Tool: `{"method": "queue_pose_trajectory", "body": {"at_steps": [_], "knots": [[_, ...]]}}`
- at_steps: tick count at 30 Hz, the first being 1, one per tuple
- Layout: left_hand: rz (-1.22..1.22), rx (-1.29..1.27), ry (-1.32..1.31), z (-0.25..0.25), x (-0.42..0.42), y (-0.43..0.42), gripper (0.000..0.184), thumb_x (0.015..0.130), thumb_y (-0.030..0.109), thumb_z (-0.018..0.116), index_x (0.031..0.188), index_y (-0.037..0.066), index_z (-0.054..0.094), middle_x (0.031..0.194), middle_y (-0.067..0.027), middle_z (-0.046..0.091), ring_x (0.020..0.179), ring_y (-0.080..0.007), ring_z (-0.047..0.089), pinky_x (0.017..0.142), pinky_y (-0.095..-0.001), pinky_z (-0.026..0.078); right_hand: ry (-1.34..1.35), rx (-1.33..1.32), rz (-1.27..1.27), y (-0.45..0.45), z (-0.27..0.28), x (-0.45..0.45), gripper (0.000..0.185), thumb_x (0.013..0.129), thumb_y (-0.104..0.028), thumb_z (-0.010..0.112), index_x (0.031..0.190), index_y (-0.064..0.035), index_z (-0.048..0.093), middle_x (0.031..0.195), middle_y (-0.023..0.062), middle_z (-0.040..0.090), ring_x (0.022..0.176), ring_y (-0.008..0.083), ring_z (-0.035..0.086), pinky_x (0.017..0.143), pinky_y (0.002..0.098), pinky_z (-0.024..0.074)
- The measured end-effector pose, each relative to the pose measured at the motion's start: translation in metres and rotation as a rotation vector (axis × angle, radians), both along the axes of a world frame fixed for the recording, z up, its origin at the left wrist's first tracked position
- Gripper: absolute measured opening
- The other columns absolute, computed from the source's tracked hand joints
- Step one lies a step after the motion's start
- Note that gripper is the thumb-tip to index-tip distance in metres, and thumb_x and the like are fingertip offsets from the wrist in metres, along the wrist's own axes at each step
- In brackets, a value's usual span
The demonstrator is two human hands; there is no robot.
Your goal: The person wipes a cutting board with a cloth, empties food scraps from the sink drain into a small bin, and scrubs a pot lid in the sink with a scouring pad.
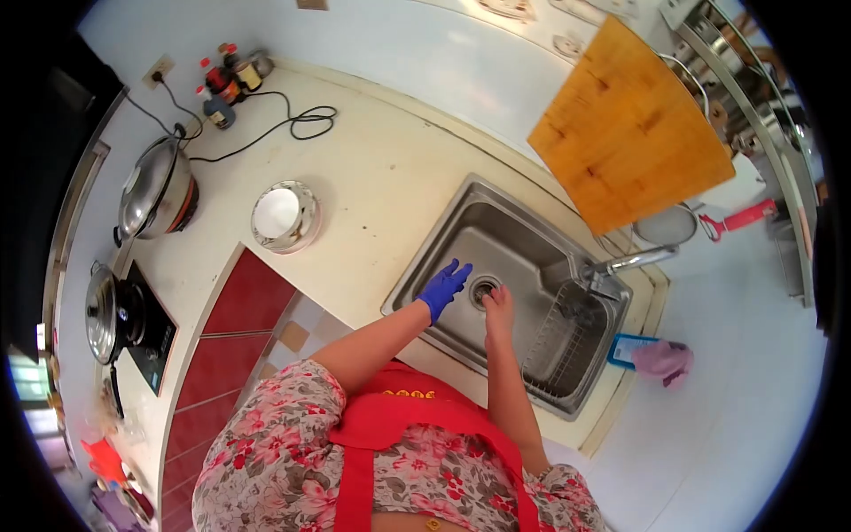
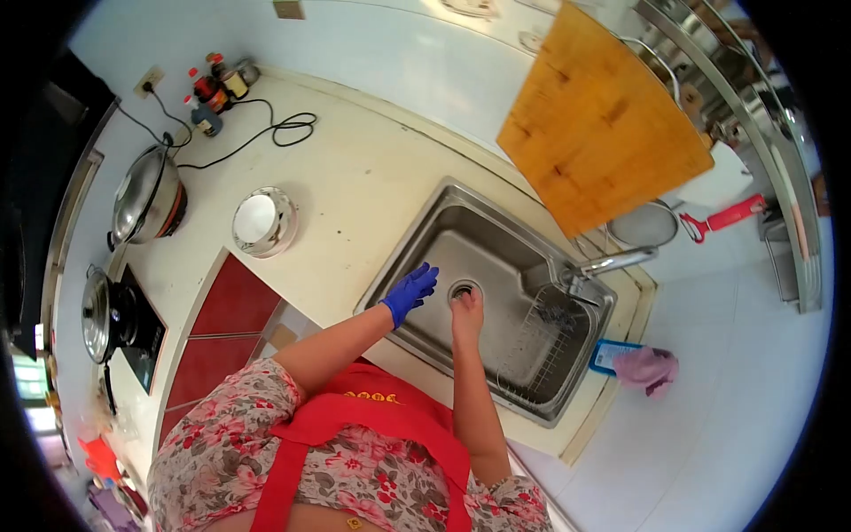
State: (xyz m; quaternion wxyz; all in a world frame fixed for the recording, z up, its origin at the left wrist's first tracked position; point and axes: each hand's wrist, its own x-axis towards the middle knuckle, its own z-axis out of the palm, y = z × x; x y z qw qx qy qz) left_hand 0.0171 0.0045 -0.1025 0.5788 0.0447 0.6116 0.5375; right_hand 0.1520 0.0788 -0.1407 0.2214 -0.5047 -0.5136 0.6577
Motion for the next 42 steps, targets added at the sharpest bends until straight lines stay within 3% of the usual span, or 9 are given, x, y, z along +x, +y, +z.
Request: {"method": "queue_pose_trajectory", "body": {"at_steps": [6, 9, 15, 16, 18, 22, 26, 38, 42], "knots": [[0.155, 0.032, 0.018, -0.029, -0.055, -0.043, 0.06, 0.079, 0.048, 0.056, 0.125, 0.012, 0.043, 0.119, -0.0054, 0.052, 0.104, -0.0185, 0.051, 0.087, -0.0341, 0.036, 0.001, -0.069, 0.09, -0.029, 0.01, -0.058, 0.044, 0.079, -0.009, 0.052, 0.121, 0.0006, 0.043, 0.113, 0.013, 0.052, 0.098, 0.0182, 0.051, 0.081, 0.029, 0.0414], [0.465, -0.004, -0.106, -0.033, -0.09, -0.087, 0.04, 0.083, 0.038, 0.053, 0.114, 0.013, 0.05, 0.111, -0.0044, 0.055, 0.097, -0.0189, 0.054, 0.079, -0.0339, 0.041, 0.063, -0.139, 0.21, -0.055, 0.013, -0.103, 0.038, 0.08, -0.009, 0.052, 0.116, -0.0011, 0.047, 0.106, 0.0092, 0.055, 0.087, 0.0143, 0.053, 0.072, 0.0259, 0.0421], [0.942, -0.111, -0.19, -0.093, -0.178, -0.181, 0.046, 0.087, 0.041, 0.047, 0.105, -0.001, 0.049, 0.099, -0.0113, 0.059, 0.088, -0.0256, 0.059, 0.066, -0.0351, 0.046, 0.038, -0.253, 0.303, -0.117, 0.017, -0.181, 0.031, 0.081, -0.01, 0.051, 0.111, -0.0021, 0.05, 0.098, 0.0079, 0.058, 0.079, 0.0148, 0.056, 0.066, 0.0252, 0.0437], [0.988, -0.085, -0.264, -0.095, -0.192, -0.191, 0.048, 0.089, 0.039, 0.043, 0.121, 0.003, 0.043, 0.121, -0.0131, 0.049, 0.094, -0.0261, 0.058, 0.07, -0.034, 0.046, 0.04, -0.251, 0.29, -0.125, 0.017, -0.189, 0.031, 0.081, -0.01, 0.051, 0.111, -0.0021, 0.05, 0.098, 0.0079, 0.058, 0.079, 0.0148, 0.056, 0.066, 0.0252, 0.0437], [1.142, -0.001, -0.204, -0.1, -0.213, -0.204, 0.039, 0.089, 0.036, 0.045, 0.108, 0.001, 0.049, 0.103, -0.0119, 0.057, 0.087, -0.0274, 0.06, 0.07, -0.0373, 0.047, -0.021, -0.248, 0.341, -0.136, 0.017, -0.201, 0.031, 0.081, -0.01, 0.051, 0.112, -0.002, 0.05, 0.098, 0.0081, 0.058, 0.079, 0.0149, 0.056, 0.067, 0.0254, 0.0439], [1.122, -0.031, -0.092, -0.113, -0.238, -0.213, 0.025, 0.087, 0.022, 0.05, 0.107, 0.008, 0.052, 0.096, -0.0083, 0.061, 0.073, -0.0233, 0.063, 0.057, -0.0305, 0.048, -0.019, -0.25, 0.272, -0.139, 0.013, -0.207, 0.033, 0.081, -0.011, 0.051, 0.113, -0.0017, 0.049, 0.098, 0.0084, 0.058, 0.079, 0.015, 0.056, 0.067, 0.0256, 0.044], [1.109, 0.012, -0.234, -0.096, -0.257, -0.206, 0.024, 0.084, 0.008, 0.05, 0.108, 0.008, 0.052, 0.094, -0.0081, 0.062, 0.07, -0.0228, 0.063, 0.055, -0.029, 0.049, -0.053, -0.215, 0.186, -0.133, 0.008, -0.2, 0.035, 0.081, -0.012, 0.052, 0.114, -0.0013, 0.048, 0.098, 0.0088, 0.058, 0.076, 0.015, 0.056, 0.066, 0.0254, 0.0439], [0.909, -0.04, -0.107, -0.11, -0.347, -0.101, 0.024, 0.083, 0.002, 0.048, 0.107, -0.001, 0.048, 0.09, -0.0167, 0.06, 0.073, -0.0316, 0.063, 0.057, -0.0373, 0.054, -0.065, -0.232, -0.079, -0.116, -0.011, -0.16, 0.036, 0.08, -0.01, 0.051, 0.115, 0.0002, 0.047, 0.095, 0.0097, 0.059, 0.07, 0.0141, 0.056, 0.061, 0.0239, 0.0459], [1.067, 0.093, -0.294, -0.153, -0.384, -0.058, 0.026, 0.081, 0.0, 0.047, 0.107, -0.001, 0.045, 0.09, -0.0197, 0.056, 0.071, -0.0351, 0.059, 0.052, -0.0421, 0.051, -0.078, -0.25, -0.191, -0.112, -0.008, -0.145, 0.036, 0.081, -0.01, 0.05, 0.116, -0.0003, 0.047, 0.096, 0.0103, 0.06, 0.068, 0.0129, 0.057, 0.057, 0.0226, 0.0457]]}}
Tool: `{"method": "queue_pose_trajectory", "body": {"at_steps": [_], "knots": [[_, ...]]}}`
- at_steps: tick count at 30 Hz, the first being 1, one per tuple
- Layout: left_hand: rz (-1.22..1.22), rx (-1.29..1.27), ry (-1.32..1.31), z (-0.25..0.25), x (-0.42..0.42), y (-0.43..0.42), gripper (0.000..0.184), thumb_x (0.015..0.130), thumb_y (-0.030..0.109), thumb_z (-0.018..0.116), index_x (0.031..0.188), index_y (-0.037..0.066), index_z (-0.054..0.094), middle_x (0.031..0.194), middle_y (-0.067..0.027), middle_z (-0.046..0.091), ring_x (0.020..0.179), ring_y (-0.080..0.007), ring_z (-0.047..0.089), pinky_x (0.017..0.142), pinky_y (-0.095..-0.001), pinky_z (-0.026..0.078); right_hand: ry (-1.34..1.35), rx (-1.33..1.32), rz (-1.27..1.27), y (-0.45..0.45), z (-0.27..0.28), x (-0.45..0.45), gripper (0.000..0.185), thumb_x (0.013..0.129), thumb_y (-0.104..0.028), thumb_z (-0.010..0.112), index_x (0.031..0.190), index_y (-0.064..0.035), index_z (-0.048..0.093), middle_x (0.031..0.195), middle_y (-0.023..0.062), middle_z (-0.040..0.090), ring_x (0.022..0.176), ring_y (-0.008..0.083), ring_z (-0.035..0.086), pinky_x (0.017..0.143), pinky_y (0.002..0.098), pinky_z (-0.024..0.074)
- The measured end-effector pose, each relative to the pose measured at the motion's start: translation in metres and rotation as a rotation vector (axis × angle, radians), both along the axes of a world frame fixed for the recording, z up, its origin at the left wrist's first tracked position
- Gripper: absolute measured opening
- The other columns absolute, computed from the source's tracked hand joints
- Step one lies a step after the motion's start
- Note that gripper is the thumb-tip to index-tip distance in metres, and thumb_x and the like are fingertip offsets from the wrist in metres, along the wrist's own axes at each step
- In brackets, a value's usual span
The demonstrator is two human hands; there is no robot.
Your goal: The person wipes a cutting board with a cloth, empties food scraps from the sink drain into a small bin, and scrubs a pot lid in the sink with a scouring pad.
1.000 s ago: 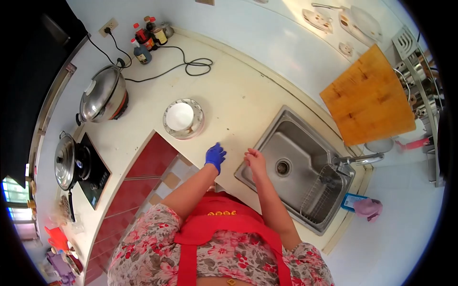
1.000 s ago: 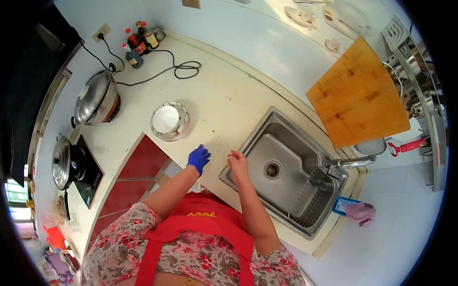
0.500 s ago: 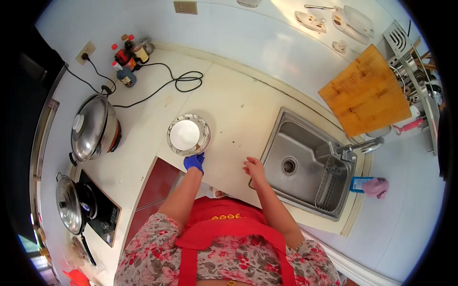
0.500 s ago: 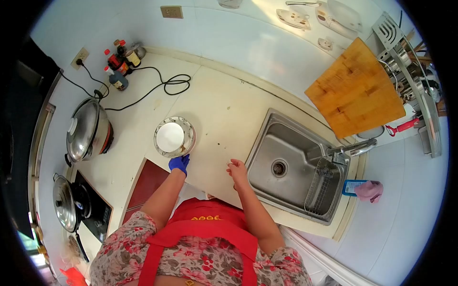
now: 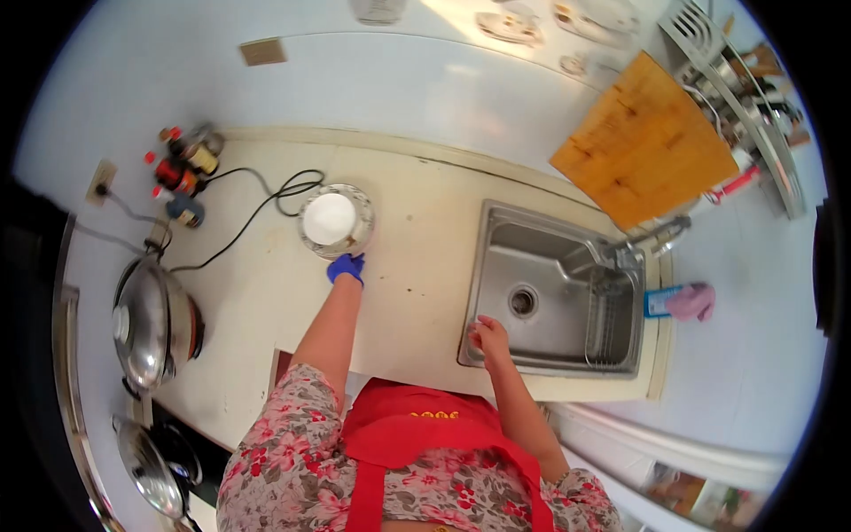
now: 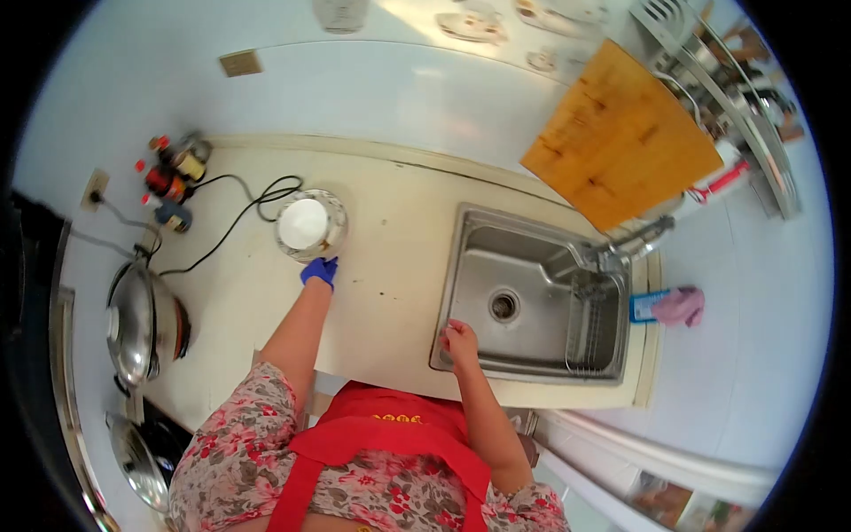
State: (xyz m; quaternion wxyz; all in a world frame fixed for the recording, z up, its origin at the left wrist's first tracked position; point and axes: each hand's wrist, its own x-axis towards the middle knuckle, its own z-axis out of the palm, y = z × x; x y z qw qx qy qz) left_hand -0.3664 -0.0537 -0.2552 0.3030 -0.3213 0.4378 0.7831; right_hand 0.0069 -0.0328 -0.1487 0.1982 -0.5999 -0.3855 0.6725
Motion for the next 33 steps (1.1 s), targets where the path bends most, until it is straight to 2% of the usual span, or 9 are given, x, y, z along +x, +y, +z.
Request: {"method": "queue_pose_trajectory", "body": {"at_steps": [4, 7, 17, 20, 24, 26, 29, 30, 33], "knots": [[-0.039, 0.027, -0.054, -0.031, -0.037, 0.031, 0.028, 0.084, 0.013, 0.046, 0.108, -0.002, 0.044, 0.096, -0.0218, 0.054, 0.081, -0.0375, 0.056, 0.059, -0.0475, 0.05, -0.053, -0.007, -0.135, 0.004, 0.0, 0.021, 0.036, 0.081, -0.01, 0.051, 0.116, -0.0014, 0.047, 0.097, 0.0099, 0.06, 0.068, 0.0129, 0.057, 0.057, 0.0227, 0.0457], [-0.158, -0.084, 0.073, 0.007, -0.037, 0.041, 0.029, 0.081, 0.0, 0.043, 0.11, -0.003, 0.044, 0.097, -0.0192, 0.056, 0.071, -0.0344, 0.062, 0.054, -0.0385, 0.052, -0.038, -0.018, -0.24, 0.007, 0.002, 0.037, 0.034, 0.081, -0.008, 0.05, 0.115, -0.0026, 0.048, 0.097, 0.0094, 0.059, 0.067, 0.0136, 0.057, 0.058, 0.0237, 0.0445], [-0.163, 0.011, 0.026, -0.022, -0.087, 0.084, 0.03, 0.088, 0.008, 0.037, 0.116, -0.002, 0.042, 0.112, -0.0161, 0.051, 0.088, -0.0349, 0.06, 0.077, -0.04, 0.052, -0.055, -0.033, -0.433, -0.004, -0.004, 0.067, 0.037, 0.08, -0.009, 0.054, 0.116, -0.0029, 0.047, 0.092, 0.008, 0.06, 0.068, 0.0127, 0.057, 0.055, 0.0224, 0.0437], [-0.152, 0.055, 0.047, -0.006, -0.084, 0.091, 0.03, 0.088, 0.009, 0.039, 0.116, -0.003, 0.042, 0.114, -0.0169, 0.05, 0.094, -0.0351, 0.058, 0.083, -0.0395, 0.05, -0.052, -0.033, -0.474, -0.009, -0.004, 0.069, 0.036, 0.08, -0.009, 0.054, 0.115, -0.0035, 0.048, 0.091, 0.0075, 0.06, 0.067, 0.0126, 0.057, 0.055, 0.0222, 0.0437], [-0.18, 0.175, 0.029, -0.031, -0.101, 0.096, 0.026, 0.088, 0.01, 0.041, 0.112, -0.001, 0.046, 0.113, -0.0163, 0.052, 0.1, -0.0299, 0.056, 0.088, -0.0367, 0.047, -0.049, -0.035, -0.507, -0.012, -0.001, 0.077, 0.037, 0.079, -0.007, 0.054, 0.114, -0.0017, 0.049, 0.09, 0.0078, 0.059, 0.065, 0.0134, 0.056, 0.056, 0.024, 0.0446], [-0.119, 0.119, -0.003, 0.001, -0.072, 0.099, 0.023, 0.088, 0.013, 0.042, 0.107, 0.002, 0.05, 0.107, -0.0138, 0.056, 0.102, -0.0263, 0.055, 0.086, -0.036, 0.046, -0.044, -0.03, -0.506, -0.015, -0.001, 0.082, 0.037, 0.079, -0.007, 0.054, 0.114, -0.0016, 0.049, 0.09, 0.0079, 0.059, 0.065, 0.0133, 0.056, 0.056, 0.0241, 0.0447], [-0.303, 0.151, 0.017, -0.016, -0.055, 0.1, 0.014, 0.081, 0.014, 0.051, 0.091, 0.006, 0.057, 0.091, -0.0067, 0.062, 0.1, -0.0218, 0.056, 0.076, -0.035, 0.043, -0.046, -0.041, -0.513, -0.011, 0.001, 0.088, 0.037, 0.079, -0.007, 0.055, 0.114, -0.0011, 0.049, 0.088, 0.0078, 0.059, 0.065, 0.0129, 0.055, 0.055, 0.0241, 0.0445], [-0.447, 0.136, 0.126, -0.002, -0.033, 0.101, 0.025, 0.088, 0.012, 0.038, 0.109, 0.004, 0.049, 0.11, -0.0096, 0.056, 0.108, -0.0246, 0.051, 0.083, -0.0376, 0.044, -0.022, -0.044, -0.504, -0.009, -0.002, 0.089, 0.037, 0.079, -0.008, 0.055, 0.115, -0.0021, 0.049, 0.089, 0.0075, 0.059, 0.065, 0.0123, 0.055, 0.055, 0.023, 0.0444], [-0.705, 0.235, 0.121, 0.043, 0.048, 0.092, 0.02, 0.085, 0.011, 0.05, 0.101, 0.01, 0.06, 0.086, -0.0021, 0.064, 0.081, -0.0147, 0.06, 0.073, -0.0304, 0.046, 0.0, -0.052, -0.457, -0.003, -0.01, 0.093, 0.038, 0.079, -0.008, 0.056, 0.115, -0.0033, 0.049, 0.09, 0.0071, 0.06, 0.066, 0.0119, 0.056, 0.055, 0.0219, 0.0445]]}}
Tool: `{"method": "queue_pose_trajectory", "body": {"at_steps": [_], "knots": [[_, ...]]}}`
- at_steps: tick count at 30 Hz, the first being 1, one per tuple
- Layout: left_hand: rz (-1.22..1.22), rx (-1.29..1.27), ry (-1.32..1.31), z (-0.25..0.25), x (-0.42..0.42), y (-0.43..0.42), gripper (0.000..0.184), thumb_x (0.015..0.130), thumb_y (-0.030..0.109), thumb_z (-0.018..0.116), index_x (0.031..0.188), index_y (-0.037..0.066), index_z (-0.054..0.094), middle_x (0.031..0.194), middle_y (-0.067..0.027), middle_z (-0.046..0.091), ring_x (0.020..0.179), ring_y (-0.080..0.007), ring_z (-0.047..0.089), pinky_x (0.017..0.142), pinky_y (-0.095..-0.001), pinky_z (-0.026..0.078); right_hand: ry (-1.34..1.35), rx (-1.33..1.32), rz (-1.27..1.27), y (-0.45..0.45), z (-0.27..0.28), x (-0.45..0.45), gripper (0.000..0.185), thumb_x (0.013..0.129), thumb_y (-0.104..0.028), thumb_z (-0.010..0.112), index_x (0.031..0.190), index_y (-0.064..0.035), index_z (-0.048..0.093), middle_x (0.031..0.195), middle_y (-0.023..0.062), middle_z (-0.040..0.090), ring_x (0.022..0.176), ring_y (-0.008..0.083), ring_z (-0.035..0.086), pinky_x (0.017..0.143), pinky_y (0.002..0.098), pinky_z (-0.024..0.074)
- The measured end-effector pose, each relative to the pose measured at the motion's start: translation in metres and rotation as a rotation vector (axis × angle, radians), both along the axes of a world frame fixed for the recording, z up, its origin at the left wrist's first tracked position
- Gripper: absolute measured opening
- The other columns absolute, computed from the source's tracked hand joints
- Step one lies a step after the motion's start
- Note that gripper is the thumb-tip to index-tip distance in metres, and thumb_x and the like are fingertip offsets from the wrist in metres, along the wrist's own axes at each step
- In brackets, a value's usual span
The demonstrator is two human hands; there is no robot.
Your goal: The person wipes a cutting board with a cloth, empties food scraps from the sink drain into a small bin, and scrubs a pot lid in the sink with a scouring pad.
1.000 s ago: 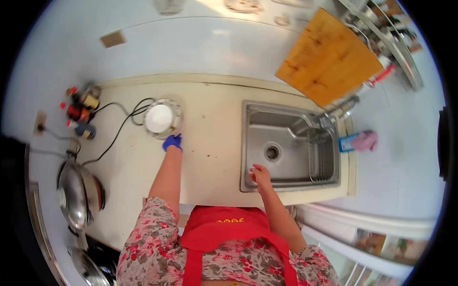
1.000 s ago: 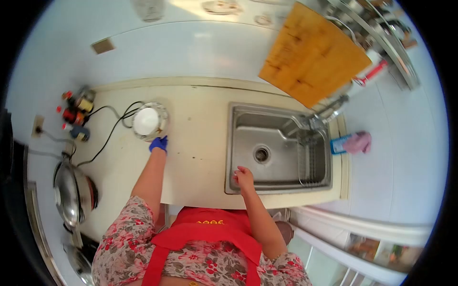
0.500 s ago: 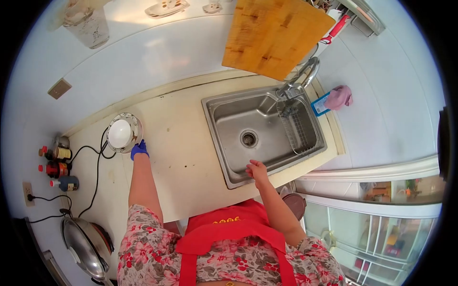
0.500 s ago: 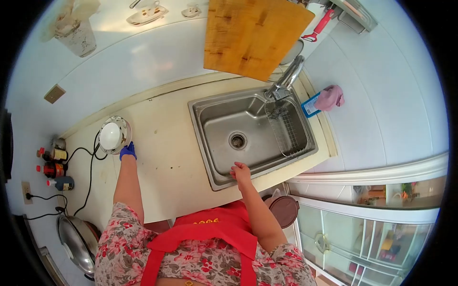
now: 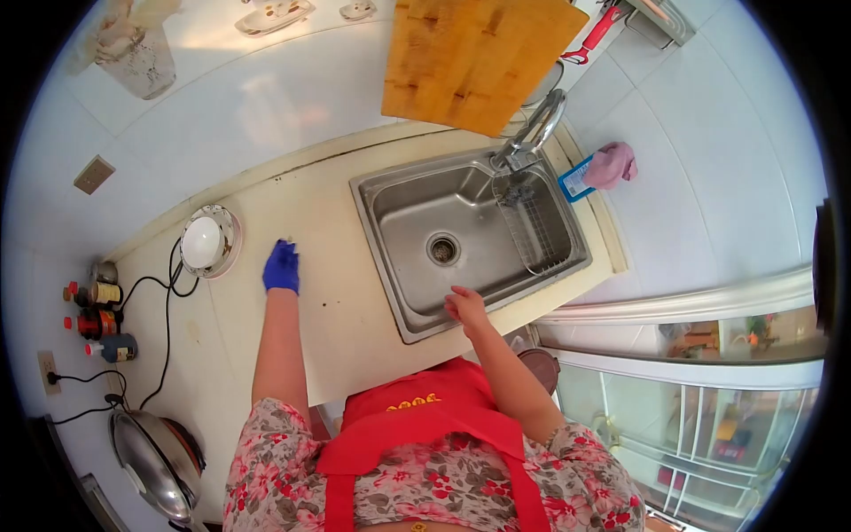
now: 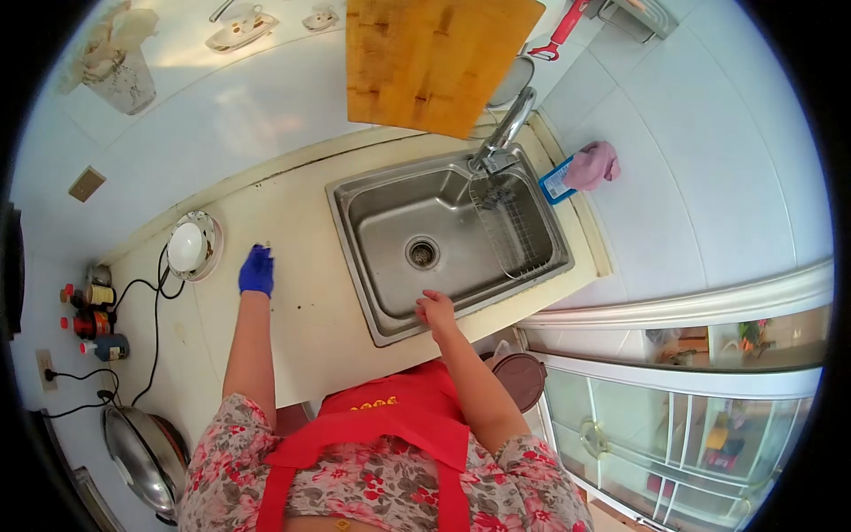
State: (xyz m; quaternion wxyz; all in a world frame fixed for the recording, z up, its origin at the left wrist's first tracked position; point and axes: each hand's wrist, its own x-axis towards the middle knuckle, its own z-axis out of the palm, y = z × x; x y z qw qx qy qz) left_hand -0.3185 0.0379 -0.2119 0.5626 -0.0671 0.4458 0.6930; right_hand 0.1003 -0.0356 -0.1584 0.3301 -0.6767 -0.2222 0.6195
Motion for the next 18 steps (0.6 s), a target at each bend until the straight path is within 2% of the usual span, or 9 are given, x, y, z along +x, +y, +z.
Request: {"method": "queue_pose_trajectory", "body": {"at_steps": [2, 5, 12, 18], "knots": [[-0.213, 0.026, 0.08, 0.033, 0.061, -0.013, 0.027, 0.081, 0.01, 0.054, 0.108, 0.009, 0.059, 0.086, -0.0011, 0.064, 0.075, -0.0127, 0.059, 0.07, -0.0269, 0.046, -0.019, -0.005, 0.071, 0.01, 0.003, -0.001, 0.037, 0.079, -0.008, 0.055, 0.115, -0.0034, 0.049, 0.09, 0.0069, 0.061, 0.069, 0.0119, 0.056, 0.057, 0.0219, 0.0448], [-0.345, -0.033, 0.174, 0.07, 0.147, -0.029, 0.018, 0.08, 0.01, 0.057, 0.095, 0.002, 0.063, 0.08, -0.0049, 0.063, 0.066, -0.0147, 0.059, 0.061, -0.0251, 0.048, 0.042, -0.013, 0.084, 0.021, 0.01, -0.002, 0.034, 0.078, -0.006, 0.054, 0.111, -0.0026, 0.051, 0.088, 0.007, 0.061, 0.067, 0.0123, 0.057, 0.055, 0.0226, 0.0436], [-0.58, -0.143, 0.21, 0.09, 0.268, -0.029, 0.021, 0.082, 0.016, 0.054, 0.096, 0.002, 0.062, 0.083, -0.0056, 0.064, 0.071, -0.0165, 0.061, 0.064, -0.026, 0.048, 0.115, 0.016, 0.254, 0.064, 0.018, 0.052, 0.025, 0.082, -0.007, 0.051, 0.107, -0.0037, 0.052, 0.087, 0.0065, 0.061, 0.068, 0.0115, 0.056, 0.057, 0.0214, 0.0446], [-0.619, -0.164, 0.201, 0.066, 0.332, 0.002, 0.023, 0.081, 0.018, 0.054, 0.098, 0.005, 0.062, 0.085, -0.0041, 0.063, 0.072, -0.0165, 0.061, 0.064, -0.0258, 0.047, 0.176, 0.012, 0.218, 0.102, 0.016, 0.131, 0.026, 0.082, -0.009, 0.052, 0.107, -0.0041, 0.053, 0.086, 0.0061, 0.061, 0.068, 0.0113, 0.056, 0.058, 0.0216, 0.0447]]}}
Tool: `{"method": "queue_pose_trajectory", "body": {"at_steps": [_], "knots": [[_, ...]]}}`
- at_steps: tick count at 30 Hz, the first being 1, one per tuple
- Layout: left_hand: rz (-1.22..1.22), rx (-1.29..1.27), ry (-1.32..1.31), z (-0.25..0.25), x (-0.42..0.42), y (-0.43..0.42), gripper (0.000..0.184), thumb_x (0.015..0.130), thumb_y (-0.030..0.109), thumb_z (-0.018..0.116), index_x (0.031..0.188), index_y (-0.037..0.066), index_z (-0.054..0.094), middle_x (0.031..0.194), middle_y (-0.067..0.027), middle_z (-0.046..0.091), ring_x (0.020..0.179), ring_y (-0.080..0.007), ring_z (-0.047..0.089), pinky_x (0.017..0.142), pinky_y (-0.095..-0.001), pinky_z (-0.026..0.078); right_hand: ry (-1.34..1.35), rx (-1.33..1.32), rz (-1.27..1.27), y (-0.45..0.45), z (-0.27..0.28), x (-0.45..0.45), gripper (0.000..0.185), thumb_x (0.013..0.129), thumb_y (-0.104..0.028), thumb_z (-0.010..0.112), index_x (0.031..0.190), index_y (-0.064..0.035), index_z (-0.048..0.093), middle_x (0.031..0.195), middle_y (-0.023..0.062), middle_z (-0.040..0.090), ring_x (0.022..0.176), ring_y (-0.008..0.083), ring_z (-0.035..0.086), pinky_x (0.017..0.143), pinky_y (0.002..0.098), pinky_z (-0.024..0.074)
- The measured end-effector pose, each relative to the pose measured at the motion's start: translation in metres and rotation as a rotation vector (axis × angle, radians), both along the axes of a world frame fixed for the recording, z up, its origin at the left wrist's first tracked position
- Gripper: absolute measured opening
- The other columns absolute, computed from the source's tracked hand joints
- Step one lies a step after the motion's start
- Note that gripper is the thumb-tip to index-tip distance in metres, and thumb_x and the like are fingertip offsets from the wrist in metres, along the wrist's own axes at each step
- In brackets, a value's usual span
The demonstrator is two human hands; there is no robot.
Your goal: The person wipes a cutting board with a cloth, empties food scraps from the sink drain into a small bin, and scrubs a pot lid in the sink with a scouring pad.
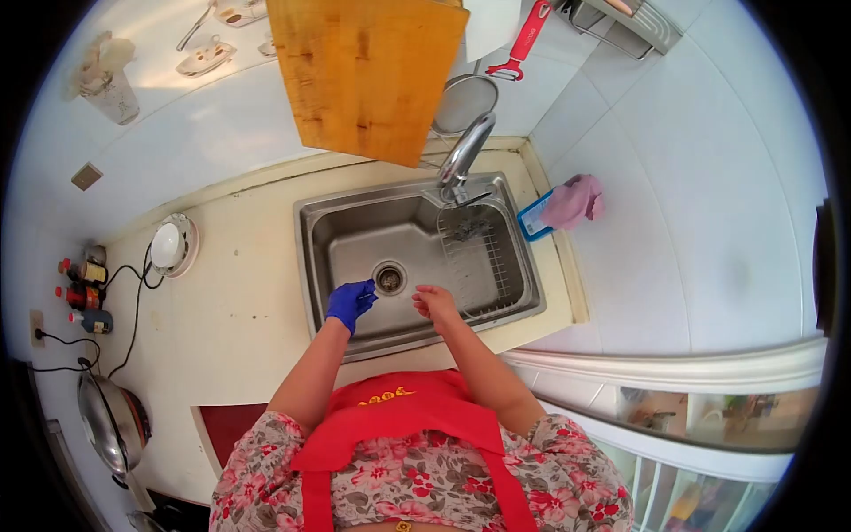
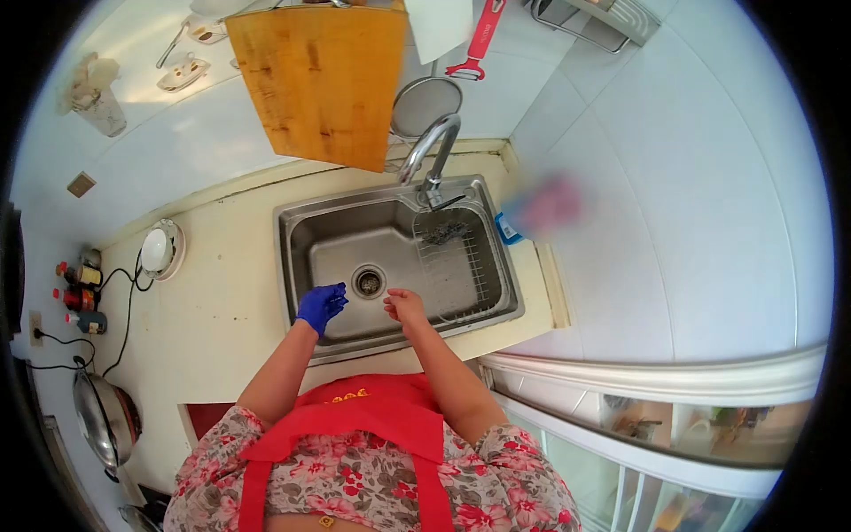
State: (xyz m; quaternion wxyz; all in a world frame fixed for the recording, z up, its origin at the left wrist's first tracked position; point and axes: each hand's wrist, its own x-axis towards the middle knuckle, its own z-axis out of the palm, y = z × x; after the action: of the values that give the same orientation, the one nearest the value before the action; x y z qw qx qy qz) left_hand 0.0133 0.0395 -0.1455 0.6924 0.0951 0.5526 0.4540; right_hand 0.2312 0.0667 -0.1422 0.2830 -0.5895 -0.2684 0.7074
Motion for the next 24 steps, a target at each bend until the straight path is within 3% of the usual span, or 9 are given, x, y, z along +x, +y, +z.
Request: {"method": "queue_pose_trajectory", "body": {"at_steps": [6, 14, 16, 24], "knots": [[0.133, 0.005, -0.075, -0.001, 0.049, 0.005, 0.017, 0.081, 0.02, 0.055, 0.09, 0.007, 0.063, 0.082, -0.0038, 0.063, 0.068, -0.0157, 0.061, 0.058, -0.0233, 0.046, 0.014, -0.029, 0.009, 0.029, -0.009, 0.049, 0.025, 0.081, -0.009, 0.052, 0.107, -0.0061, 0.053, 0.085, 0.0045, 0.061, 0.068, 0.011, 0.056, 0.059, 0.0229, 0.045], [0.206, -0.01, -0.06, -0.01, 0.039, 0.004, 0.025, 0.083, 0.026, 0.052, 0.093, 0.005, 0.06, 0.087, -0.0077, 0.064, 0.07, -0.0201, 0.062, 0.058, -0.0267, 0.047, 0.09, -0.101, 0.034, 0.045, -0.026, 0.042, 0.022, 0.083, -0.009, 0.051, 0.105, -0.007, 0.054, 0.085, 0.0042, 0.06, 0.067, 0.0108, 0.055, 0.057, 0.0239, 0.0451], [0.256, -0.111, -0.056, -0.005, 0.037, 0.012, 0.026, 0.083, 0.027, 0.051, 0.091, 0.004, 0.059, 0.087, -0.0097, 0.064, 0.07, -0.0211, 0.062, 0.057, -0.0279, 0.047, 0.106, -0.108, 0.028, 0.047, -0.025, 0.04, 0.022, 0.083, -0.009, 0.051, 0.105, -0.0062, 0.054, 0.085, 0.0044, 0.06, 0.065, 0.0105, 0.055, 0.056, 0.0235, 0.0453], [0.198, -0.117, -0.055, -0.002, 0.043, 0.021, 0.023, 0.083, 0.028, 0.05, 0.087, 0.005, 0.055, 0.089, -0.0097, 0.064, 0.072, -0.0212, 0.062, 0.059, -0.0291, 0.048, 0.117, -0.13, -0.004, 0.056, -0.024, 0.046, 0.021, 0.084, -0.007, 0.05, 0.104, -0.0061, 0.055, 0.082, 0.0042, 0.061, 0.064, 0.0105, 0.055, 0.057, 0.0241, 0.046]]}}
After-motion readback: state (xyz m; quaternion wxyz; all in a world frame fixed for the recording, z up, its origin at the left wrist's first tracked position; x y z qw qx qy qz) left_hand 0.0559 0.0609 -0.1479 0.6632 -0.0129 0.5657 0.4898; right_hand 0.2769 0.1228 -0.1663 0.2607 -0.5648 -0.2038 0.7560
